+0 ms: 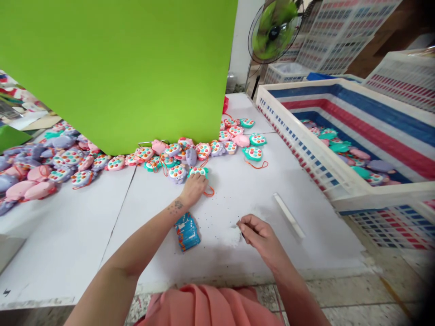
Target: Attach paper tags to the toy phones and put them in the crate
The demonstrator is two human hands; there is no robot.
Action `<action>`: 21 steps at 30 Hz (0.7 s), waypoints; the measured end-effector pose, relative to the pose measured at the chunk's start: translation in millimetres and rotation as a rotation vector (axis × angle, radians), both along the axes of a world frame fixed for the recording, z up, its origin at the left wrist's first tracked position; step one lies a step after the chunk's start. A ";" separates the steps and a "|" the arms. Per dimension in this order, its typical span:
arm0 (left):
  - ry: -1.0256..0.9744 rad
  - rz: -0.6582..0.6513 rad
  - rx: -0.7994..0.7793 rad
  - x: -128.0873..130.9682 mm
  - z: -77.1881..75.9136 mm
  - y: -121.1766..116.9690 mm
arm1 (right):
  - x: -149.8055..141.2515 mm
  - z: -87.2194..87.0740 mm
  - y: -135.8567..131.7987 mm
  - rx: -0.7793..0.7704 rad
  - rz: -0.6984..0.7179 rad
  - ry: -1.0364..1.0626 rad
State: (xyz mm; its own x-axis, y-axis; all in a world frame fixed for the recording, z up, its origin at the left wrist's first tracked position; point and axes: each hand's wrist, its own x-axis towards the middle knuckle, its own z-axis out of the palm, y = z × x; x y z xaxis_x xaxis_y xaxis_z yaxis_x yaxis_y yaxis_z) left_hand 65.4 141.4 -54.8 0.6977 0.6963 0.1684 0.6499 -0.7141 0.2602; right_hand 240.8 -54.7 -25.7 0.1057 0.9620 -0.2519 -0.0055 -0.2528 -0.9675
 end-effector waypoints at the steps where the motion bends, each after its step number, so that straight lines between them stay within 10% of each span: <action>1: -0.035 0.032 -0.026 -0.4 0.9 -2.9 | -1.5 1.1 1.9 0.002 0.001 0.003; 6: -0.204 0.136 -0.227 -2.0 7.9 -31.4 | -13.1 2.4 17.9 0.017 0.076 -0.020; 12: -0.667 0.210 -0.918 -2.6 23.3 -66.8 | -24.8 -1.8 37.1 0.000 0.068 -0.146; 21: -0.697 0.183 -0.921 -4.0 26.3 -87.1 | -24.8 -7.4 39.3 -0.023 0.071 -0.269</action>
State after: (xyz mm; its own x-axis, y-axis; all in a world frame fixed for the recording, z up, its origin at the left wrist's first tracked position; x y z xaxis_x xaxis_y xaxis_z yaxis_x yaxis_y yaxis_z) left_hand 61.4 54.3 -28.5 0.5300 0.8354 -0.1455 0.2358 0.0197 0.9716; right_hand 216.0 -15.4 -33.1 0.1045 0.9636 -0.2459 0.2693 -0.2655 -0.9257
